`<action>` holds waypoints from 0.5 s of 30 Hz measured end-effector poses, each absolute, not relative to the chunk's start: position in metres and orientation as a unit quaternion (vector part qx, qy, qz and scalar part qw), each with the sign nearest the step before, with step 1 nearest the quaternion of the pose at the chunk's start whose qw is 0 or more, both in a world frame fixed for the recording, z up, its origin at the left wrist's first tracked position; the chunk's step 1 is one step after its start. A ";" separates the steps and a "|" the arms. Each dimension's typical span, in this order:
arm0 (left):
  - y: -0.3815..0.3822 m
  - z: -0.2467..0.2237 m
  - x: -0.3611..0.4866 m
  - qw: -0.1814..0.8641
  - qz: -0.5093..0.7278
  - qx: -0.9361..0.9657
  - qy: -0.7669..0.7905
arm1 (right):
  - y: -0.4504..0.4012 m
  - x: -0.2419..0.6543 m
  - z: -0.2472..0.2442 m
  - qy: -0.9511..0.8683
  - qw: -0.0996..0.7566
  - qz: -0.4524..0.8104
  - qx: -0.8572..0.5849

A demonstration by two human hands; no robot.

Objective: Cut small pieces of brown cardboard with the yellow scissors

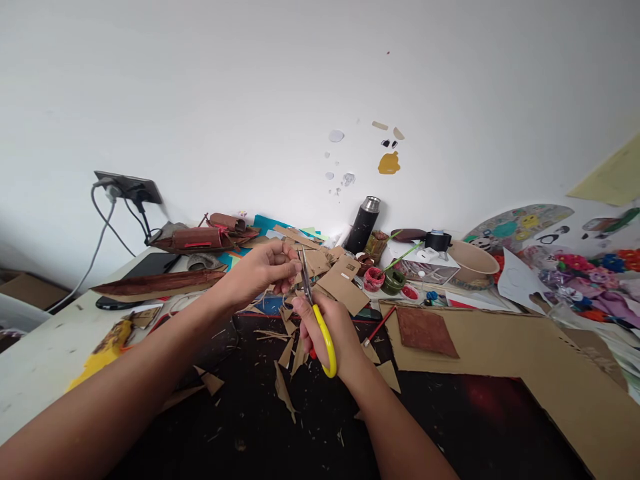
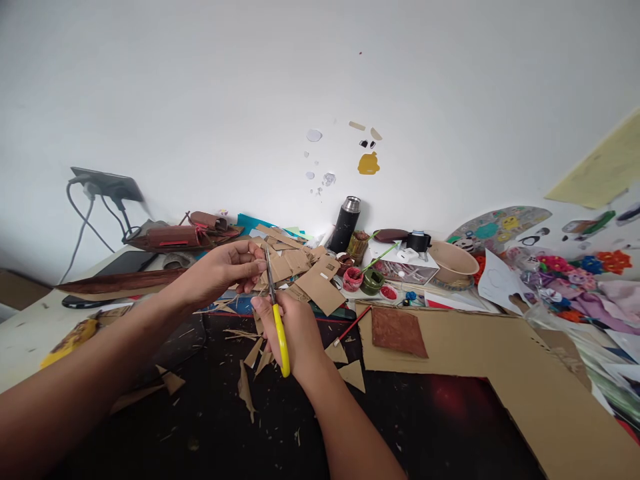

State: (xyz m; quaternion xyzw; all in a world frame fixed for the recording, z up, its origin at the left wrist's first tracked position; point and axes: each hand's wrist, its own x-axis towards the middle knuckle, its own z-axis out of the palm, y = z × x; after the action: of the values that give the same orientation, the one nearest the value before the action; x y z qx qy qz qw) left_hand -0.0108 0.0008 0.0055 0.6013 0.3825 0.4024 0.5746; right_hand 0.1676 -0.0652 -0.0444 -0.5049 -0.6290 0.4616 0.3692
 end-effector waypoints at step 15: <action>0.002 0.003 -0.011 0.577 0.402 0.599 0.382 | -0.063 0.169 -0.046 -0.682 0.358 0.365 -0.524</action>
State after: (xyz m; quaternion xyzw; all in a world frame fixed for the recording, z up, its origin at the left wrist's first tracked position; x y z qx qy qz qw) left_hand -0.0110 0.0022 0.0029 0.5991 0.3818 0.4023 0.5774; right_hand 0.1691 -0.0630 -0.0459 -0.5235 -0.6816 0.3647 0.3582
